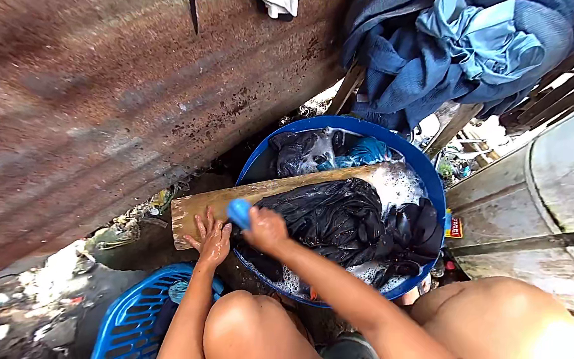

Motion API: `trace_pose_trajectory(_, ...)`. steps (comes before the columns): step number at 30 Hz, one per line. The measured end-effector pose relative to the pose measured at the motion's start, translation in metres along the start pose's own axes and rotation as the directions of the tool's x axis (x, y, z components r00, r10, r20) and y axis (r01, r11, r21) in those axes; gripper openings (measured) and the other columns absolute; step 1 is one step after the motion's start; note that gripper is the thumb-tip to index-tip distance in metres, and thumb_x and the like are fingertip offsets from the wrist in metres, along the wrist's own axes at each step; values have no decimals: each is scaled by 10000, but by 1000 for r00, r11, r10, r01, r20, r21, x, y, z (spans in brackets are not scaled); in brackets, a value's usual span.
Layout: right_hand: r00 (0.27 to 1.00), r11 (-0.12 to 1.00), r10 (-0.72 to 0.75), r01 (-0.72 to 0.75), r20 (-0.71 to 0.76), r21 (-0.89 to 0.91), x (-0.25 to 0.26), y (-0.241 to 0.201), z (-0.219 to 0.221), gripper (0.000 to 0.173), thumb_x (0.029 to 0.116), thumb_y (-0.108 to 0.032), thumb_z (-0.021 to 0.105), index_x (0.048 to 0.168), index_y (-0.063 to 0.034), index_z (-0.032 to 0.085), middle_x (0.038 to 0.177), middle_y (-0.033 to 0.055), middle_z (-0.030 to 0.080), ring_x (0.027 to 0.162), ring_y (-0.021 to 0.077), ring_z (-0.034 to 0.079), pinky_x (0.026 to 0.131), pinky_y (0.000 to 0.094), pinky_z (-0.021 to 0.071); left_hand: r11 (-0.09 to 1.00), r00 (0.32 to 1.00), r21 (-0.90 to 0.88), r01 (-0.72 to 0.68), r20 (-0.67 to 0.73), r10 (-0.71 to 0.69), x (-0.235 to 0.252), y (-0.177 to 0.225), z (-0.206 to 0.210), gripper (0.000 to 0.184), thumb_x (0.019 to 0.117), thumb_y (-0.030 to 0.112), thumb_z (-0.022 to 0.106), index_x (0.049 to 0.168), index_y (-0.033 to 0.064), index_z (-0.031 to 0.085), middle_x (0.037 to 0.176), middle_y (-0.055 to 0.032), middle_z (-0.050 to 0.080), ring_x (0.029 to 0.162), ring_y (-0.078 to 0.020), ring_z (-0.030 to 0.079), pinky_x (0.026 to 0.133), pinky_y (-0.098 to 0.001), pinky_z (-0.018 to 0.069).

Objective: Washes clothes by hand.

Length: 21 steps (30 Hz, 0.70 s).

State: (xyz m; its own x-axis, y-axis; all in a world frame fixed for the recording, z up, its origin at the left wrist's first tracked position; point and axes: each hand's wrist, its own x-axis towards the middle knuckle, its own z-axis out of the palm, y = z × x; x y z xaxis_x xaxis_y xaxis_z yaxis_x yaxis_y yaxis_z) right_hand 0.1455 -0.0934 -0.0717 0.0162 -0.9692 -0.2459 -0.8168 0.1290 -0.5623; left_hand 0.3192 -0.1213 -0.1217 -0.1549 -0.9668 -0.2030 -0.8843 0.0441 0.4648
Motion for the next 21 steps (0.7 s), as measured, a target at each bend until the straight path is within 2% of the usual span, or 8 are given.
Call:
trace_pose_trajectory(3,948,960,268,-278,-172,-35,3,99,-75,683,944,-374,701,1460,20,484,1298,313,634,1182,494,636,940,683,504,1000,1000,-6,3,-9,-3,1,1,2,554,1112,369,288,1489,16,491,1729,-126,21,1562,-442,-124,1097,-785,-165)
trace_pose_trajectory(5,822,865,492,-500,-285,52,4,167,-118,747,962,-375,685,1499,53,392,1324,350,600,1193,528,619,955,695,494,1000,1000,-2,11,4,-11,2,5,2,551,1114,370,292,1491,21,489,1728,-133,8,1562,-441,-129,1098,-781,-169)
trace_pose_trajectory(7,715,783,616,-600,-330,160,13,181,-125,780,960,-373,684,1528,41,345,1358,358,571,1218,536,600,966,694,486,1000,1000,8,18,2,-18,2,6,3,547,1114,377,296,1493,34,491,1729,-129,4,1563,-438,-127,1097,-780,-168)
trace_pose_trajectory(9,775,846,527,-515,-348,134,17,128,-90,767,944,-395,677,1506,39,388,1294,321,627,1147,488,654,926,666,525,1000,1000,10,11,-7,-11,2,8,5,549,1112,379,289,1497,42,489,1728,-137,19,1562,-445,-118,1098,-782,-163)
trace_pose_trajectory(11,925,962,273,-254,-265,103,7,42,-24,693,917,-356,716,1430,45,481,1206,288,673,1089,441,682,902,619,549,1000,1000,11,4,-8,-4,1,8,3,549,1112,358,275,1519,42,464,1725,-153,29,1559,-459,-113,1098,-785,-159)
trace_pose_trajectory(14,1000,1000,-20,20,-17,9,0,-3,6,580,974,-335,681,1434,-8,547,1298,289,638,1231,453,611,1001,614,482,1000,1000,-1,-10,-23,10,0,4,0,531,1110,321,279,1485,11,494,1724,-150,50,1562,-462,-84,1103,-789,-138)
trace_pose_trajectory(17,967,978,190,-201,-171,-53,5,88,-63,655,940,-363,700,1463,-13,517,1283,287,657,1187,464,645,947,659,511,1000,1000,-7,-8,-19,8,-1,0,1,547,1107,358,291,1462,4,511,1728,-135,17,1563,-448,-107,1102,-787,-148)
trace_pose_trajectory(21,727,801,594,-575,-344,166,12,201,-134,762,966,-356,686,1535,24,352,1405,364,527,1277,547,550,977,693,477,1000,1000,5,10,-15,-10,0,6,1,537,1107,355,305,1473,16,506,1727,-142,16,1560,-451,-119,1099,-784,-154)
